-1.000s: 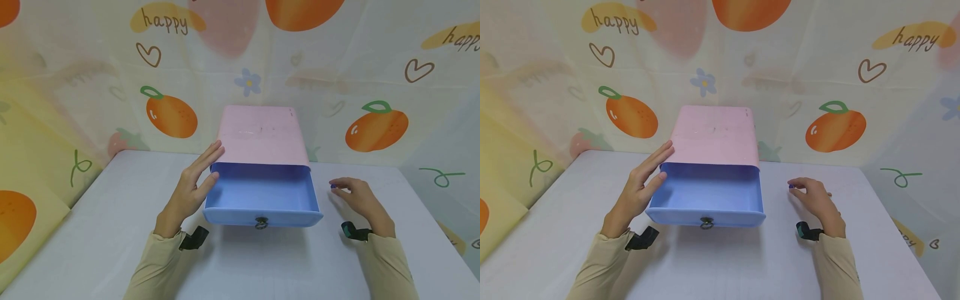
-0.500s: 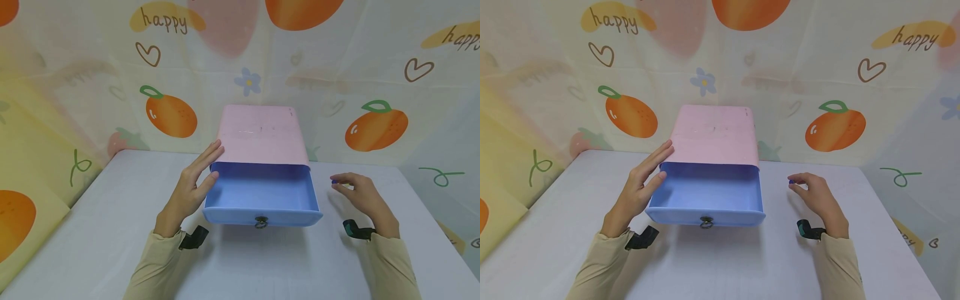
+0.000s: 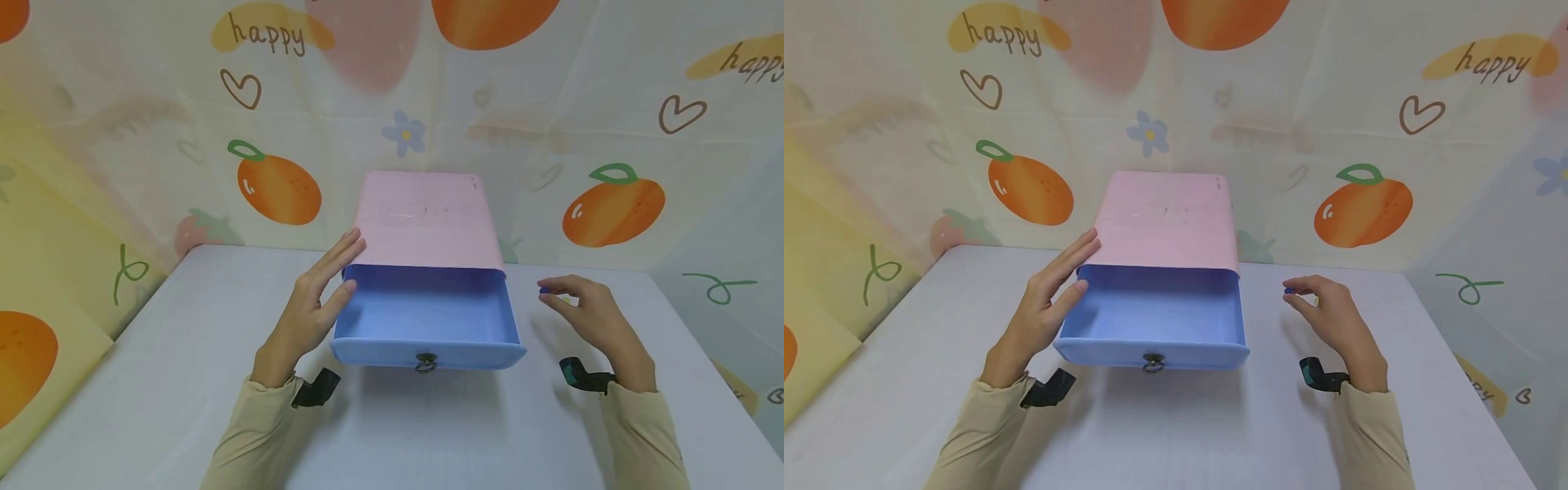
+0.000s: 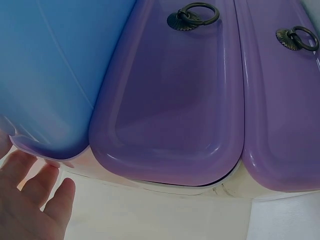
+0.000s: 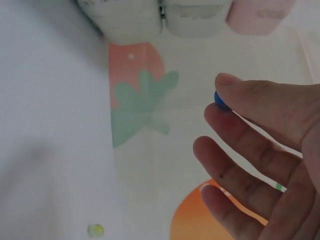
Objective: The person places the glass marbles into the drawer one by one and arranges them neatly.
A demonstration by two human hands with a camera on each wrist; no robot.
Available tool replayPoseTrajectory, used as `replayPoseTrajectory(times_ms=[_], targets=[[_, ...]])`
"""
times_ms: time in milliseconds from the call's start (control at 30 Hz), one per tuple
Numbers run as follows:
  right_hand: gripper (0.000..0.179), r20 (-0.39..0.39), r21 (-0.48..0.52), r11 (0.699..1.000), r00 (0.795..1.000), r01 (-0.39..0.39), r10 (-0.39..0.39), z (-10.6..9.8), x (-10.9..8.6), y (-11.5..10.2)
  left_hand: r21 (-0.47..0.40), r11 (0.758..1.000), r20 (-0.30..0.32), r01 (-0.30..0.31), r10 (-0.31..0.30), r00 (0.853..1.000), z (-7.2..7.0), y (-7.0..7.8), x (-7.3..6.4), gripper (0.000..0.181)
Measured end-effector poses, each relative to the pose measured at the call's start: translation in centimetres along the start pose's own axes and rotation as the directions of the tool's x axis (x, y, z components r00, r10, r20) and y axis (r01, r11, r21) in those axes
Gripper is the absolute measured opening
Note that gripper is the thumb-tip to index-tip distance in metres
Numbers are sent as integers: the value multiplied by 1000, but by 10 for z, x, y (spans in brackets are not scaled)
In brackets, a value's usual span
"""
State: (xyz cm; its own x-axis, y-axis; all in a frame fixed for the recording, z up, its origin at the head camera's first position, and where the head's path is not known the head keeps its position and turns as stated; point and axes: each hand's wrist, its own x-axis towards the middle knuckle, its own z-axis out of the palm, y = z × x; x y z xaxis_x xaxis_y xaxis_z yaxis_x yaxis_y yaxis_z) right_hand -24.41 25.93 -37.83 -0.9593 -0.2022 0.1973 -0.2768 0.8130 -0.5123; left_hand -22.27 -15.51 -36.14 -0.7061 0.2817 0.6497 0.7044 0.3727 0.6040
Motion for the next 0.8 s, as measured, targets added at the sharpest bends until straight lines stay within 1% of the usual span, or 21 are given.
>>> replayPoseTrajectory(times_ms=[300, 633, 800], targets=[[31, -70, -2, 999, 996, 50, -50, -4, -2, -9, 7, 1000, 1, 3, -3, 1000, 0, 0, 0, 52], [31, -111, -5, 997, 991, 80, -80, -9, -5, -21, 4, 1000, -1, 1, -1, 1000, 0, 0, 0, 52], [31, -158, -21, 995, 982, 99, -101, -11, -8, -31, 3, 1000, 0, 3, -3, 1000, 0, -1, 0, 52]])
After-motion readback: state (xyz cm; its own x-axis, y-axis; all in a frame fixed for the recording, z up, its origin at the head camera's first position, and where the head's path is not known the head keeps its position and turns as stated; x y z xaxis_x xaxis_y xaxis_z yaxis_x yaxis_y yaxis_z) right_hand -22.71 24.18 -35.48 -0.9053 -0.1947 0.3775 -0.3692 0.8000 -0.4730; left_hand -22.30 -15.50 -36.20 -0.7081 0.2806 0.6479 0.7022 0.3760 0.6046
